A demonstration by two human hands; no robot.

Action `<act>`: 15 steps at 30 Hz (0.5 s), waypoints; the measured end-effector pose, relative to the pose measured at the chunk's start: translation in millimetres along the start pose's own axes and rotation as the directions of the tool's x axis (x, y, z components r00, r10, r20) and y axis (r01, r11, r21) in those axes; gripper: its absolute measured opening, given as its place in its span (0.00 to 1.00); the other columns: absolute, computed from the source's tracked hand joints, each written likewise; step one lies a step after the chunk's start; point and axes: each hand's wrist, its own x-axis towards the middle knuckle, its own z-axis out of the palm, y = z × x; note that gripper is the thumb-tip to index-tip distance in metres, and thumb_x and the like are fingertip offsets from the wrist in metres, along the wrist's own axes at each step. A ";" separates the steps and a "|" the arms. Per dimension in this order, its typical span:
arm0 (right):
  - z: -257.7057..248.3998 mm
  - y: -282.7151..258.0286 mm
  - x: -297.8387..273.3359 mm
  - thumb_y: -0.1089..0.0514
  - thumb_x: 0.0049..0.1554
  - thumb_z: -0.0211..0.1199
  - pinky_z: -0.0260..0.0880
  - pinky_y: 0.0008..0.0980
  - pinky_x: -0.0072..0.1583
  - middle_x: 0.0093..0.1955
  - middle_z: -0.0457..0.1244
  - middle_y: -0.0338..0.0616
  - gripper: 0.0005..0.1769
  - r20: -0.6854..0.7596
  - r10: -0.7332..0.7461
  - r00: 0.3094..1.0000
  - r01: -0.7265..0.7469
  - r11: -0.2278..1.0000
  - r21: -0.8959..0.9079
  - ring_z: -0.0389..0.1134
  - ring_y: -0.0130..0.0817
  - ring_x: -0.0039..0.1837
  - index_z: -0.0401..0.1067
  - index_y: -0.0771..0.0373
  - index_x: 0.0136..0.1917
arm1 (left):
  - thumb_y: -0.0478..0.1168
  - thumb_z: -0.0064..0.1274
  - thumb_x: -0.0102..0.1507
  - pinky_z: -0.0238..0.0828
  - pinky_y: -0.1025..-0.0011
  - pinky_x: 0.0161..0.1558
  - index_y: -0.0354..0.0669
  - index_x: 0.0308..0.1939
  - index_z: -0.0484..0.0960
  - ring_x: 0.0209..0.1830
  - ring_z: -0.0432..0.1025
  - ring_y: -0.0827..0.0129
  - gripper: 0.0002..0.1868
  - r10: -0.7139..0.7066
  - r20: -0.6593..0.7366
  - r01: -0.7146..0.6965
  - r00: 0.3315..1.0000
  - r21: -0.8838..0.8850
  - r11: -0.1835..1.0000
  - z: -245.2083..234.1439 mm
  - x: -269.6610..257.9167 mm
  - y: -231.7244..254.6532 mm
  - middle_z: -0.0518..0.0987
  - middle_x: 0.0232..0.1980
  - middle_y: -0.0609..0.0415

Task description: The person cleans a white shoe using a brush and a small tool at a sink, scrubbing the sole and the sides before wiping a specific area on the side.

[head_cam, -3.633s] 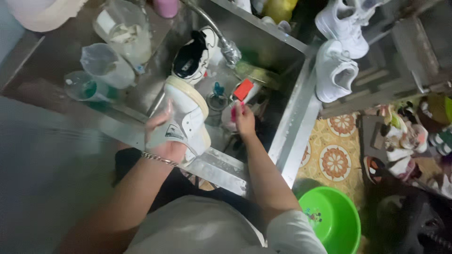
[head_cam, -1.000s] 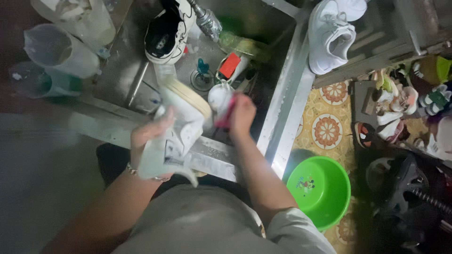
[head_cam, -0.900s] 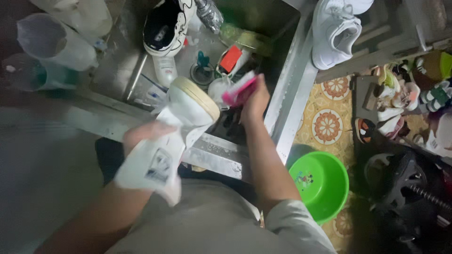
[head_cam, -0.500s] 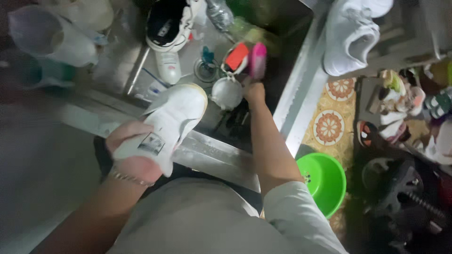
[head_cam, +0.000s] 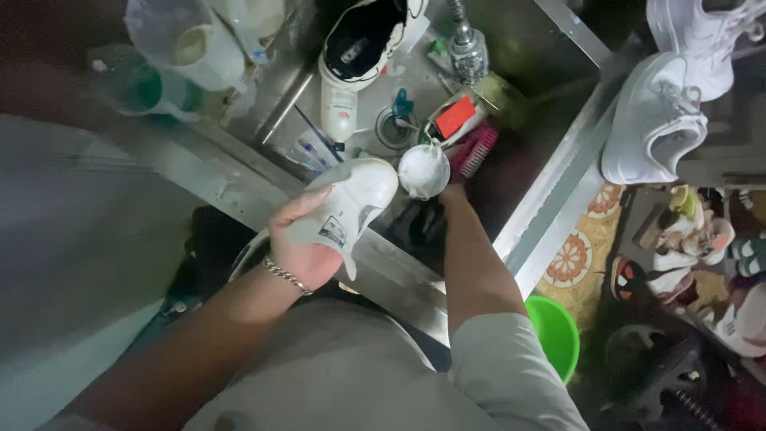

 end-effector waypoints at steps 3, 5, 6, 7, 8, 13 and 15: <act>27.4 -1.5 -28.1 0.48 0.80 0.59 0.86 0.66 0.64 0.77 0.78 0.49 0.24 0.019 -0.001 1.000 0.005 0.970 -0.241 0.81 0.53 0.78 0.83 0.55 0.82 | 0.38 0.61 0.71 0.74 0.35 0.86 0.46 0.58 0.98 0.74 0.87 0.43 0.15 0.016 0.097 -0.021 0.995 0.046 0.999 0.4 0.2 -3.6 0.95 0.69 0.37; 39.3 3.7 -46.4 0.48 0.80 0.61 0.85 0.70 0.64 0.79 0.77 0.47 0.25 0.041 0.011 0.999 0.009 0.886 -0.463 0.80 0.54 0.78 0.81 0.51 0.85 | 0.38 0.63 0.70 0.83 0.52 0.74 0.40 0.61 0.98 0.65 0.89 0.51 0.18 0.050 0.026 -0.050 0.998 -0.005 0.999 18.7 -13.1 -6.9 0.96 0.61 0.42; 36.1 9.6 -42.7 0.48 0.80 0.61 0.85 0.70 0.64 0.79 0.77 0.47 0.25 0.036 0.011 0.999 0.007 0.885 -0.465 0.80 0.54 0.78 0.81 0.51 0.85 | 0.38 0.63 0.70 0.83 0.52 0.74 0.40 0.61 0.98 0.65 0.89 0.51 0.18 0.052 0.030 -0.052 0.998 -0.008 0.999 8.7 -7.7 -7.1 0.96 0.61 0.42; 36.1 19.4 -40.1 0.49 0.84 0.49 0.81 0.64 0.64 0.77 0.77 0.43 0.27 -0.067 0.044 0.997 -0.068 0.904 -0.423 0.81 0.49 0.74 0.79 0.50 0.87 | 0.40 0.63 0.71 0.81 0.52 0.77 0.43 0.65 0.96 0.68 0.87 0.54 0.19 0.056 0.011 -0.056 0.998 0.017 0.998 -1.7 -2.3 -9.2 0.95 0.65 0.46; 36.0 29.9 -37.4 0.50 0.87 0.37 0.78 0.59 0.65 0.74 0.77 0.39 0.31 -0.167 0.081 0.983 -0.139 0.917 -0.373 0.81 0.45 0.70 0.77 0.49 0.89 | 0.43 0.62 0.73 0.78 0.52 0.80 0.47 0.68 0.95 0.71 0.85 0.57 0.20 0.060 -0.007 -0.060 0.998 0.043 0.997 -11.9 3.2 -11.9 0.94 0.68 0.50; -64.5 43.2 -297.9 0.46 0.88 0.50 0.76 0.51 0.69 0.62 0.71 0.55 0.23 -0.544 0.424 0.724 0.522 0.179 0.834 0.74 0.47 0.64 0.72 0.65 0.80 | 0.49 0.63 0.74 0.74 0.49 0.87 0.48 0.75 0.91 0.79 0.82 0.54 0.26 0.032 -0.043 -0.027 0.999 0.109 0.994 -14.9 8.6 -12.0 0.91 0.75 0.48; -80.7 46.5 -354.6 0.47 0.89 0.48 0.79 0.41 0.55 0.45 0.68 0.43 0.20 -0.653 0.377 0.657 0.651 0.153 0.743 0.73 0.36 0.43 0.72 0.63 0.74 | 0.54 0.61 0.75 0.70 0.49 0.90 0.48 0.79 0.88 0.82 0.80 0.54 0.30 0.031 -0.054 -0.021 0.998 0.171 0.985 -20.3 16.1 -13.7 0.89 0.79 0.47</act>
